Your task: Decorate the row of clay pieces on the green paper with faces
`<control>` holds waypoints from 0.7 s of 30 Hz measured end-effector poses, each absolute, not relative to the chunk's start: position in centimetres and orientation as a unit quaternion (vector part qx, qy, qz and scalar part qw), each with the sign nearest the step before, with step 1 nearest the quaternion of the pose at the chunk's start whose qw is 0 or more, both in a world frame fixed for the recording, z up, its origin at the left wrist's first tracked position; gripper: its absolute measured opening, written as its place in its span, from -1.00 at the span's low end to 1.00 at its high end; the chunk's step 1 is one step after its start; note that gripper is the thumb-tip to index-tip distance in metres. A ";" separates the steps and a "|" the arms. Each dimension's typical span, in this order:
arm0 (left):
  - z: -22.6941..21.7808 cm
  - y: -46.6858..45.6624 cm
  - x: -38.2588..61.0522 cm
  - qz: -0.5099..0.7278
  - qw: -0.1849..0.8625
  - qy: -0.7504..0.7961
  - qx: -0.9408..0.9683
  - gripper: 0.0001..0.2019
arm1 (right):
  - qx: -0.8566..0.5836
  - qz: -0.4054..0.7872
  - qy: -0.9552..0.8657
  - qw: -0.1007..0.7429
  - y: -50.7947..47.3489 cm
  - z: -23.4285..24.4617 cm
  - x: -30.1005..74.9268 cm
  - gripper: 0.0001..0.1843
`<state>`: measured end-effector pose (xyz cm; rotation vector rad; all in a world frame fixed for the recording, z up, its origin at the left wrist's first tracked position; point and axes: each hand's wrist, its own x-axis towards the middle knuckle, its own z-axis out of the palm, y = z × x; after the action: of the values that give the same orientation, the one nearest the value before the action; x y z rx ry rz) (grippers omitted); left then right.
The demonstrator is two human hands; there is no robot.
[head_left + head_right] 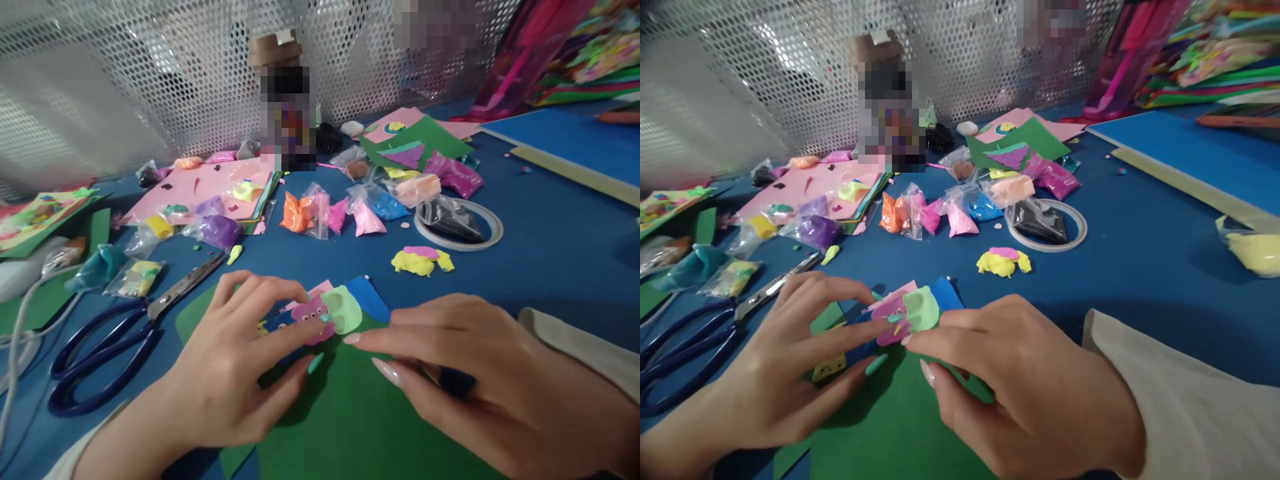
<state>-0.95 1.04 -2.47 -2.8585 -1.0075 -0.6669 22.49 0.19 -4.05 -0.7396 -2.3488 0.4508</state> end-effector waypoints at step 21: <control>-3.1 0.8 -0.8 -0.158 0.100 -0.308 -0.933 -0.84 | -0.296 0.169 -0.902 0.264 0.6 -3.5 22.3 -0.71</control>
<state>-0.85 0.81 -3.11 -2.7566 -0.9114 -0.4669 22.29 0.62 -3.50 -0.8006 -2.4381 0.4560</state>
